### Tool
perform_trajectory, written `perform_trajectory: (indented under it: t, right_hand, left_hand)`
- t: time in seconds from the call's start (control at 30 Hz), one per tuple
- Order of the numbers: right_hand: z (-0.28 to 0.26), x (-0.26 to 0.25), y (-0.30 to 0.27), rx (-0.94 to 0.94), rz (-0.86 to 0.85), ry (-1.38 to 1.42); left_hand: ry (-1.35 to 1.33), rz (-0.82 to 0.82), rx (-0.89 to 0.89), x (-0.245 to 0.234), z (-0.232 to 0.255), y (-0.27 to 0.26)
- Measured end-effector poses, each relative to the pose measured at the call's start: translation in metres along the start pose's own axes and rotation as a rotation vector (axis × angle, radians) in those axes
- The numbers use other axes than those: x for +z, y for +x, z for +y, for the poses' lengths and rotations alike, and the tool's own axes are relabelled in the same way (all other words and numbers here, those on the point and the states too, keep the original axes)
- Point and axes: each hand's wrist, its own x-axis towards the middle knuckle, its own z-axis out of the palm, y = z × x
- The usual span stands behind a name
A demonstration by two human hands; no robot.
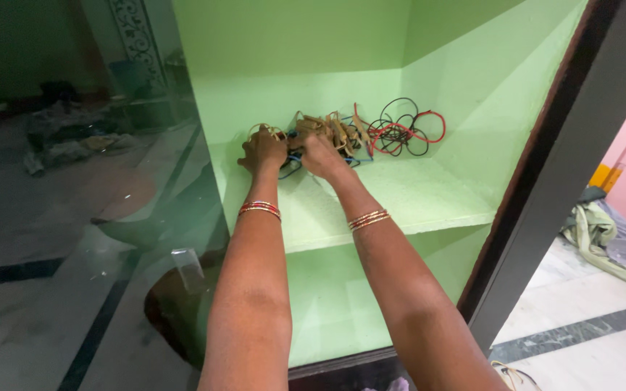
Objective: The person sits on the floor and organizes tangled electrical wires by wiping them with a cloth, coiling them, and placing them into a green cabinet shelf. The person handles multiple wire colors and a white plug, repeatedly wiping and coiling each wire before storing it.
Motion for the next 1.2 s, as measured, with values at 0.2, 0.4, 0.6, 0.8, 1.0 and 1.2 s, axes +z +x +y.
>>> perform_trajectory:
  t: [0.2, 0.4, 0.6, 0.8, 1.0, 1.2]
  right_hand:
    - [0.002, 0.002, 0.003, 0.058, 0.143, -0.053]
    - [-0.013, -0.01, -0.002, 0.106, 0.195, 0.04]
    - [-0.02, -0.019, -0.002, 0.028, 0.272, 0.066]
    - [-0.031, -0.028, -0.003, 0.039, 0.289, 0.116]
    - [-0.039, -0.032, -0.008, -0.014, 0.277, 0.076]
    - [-0.032, -0.029, -0.005, -0.008, 0.304, 0.1]
  left_hand:
    - [0.204, -0.117, 0.107, -0.003, 0.005, 0.005]
    - [0.059, -0.232, 0.119, 0.02, -0.005, 0.036]
    - [0.004, 0.041, 0.291, 0.048, -0.018, 0.065]
    - [0.266, 0.415, 0.553, 0.02, 0.003, 0.047]
    - [0.228, 0.328, 0.59, 0.022, -0.001, 0.046]
    - [0.012, -0.029, 0.447, 0.058, -0.019, 0.08]
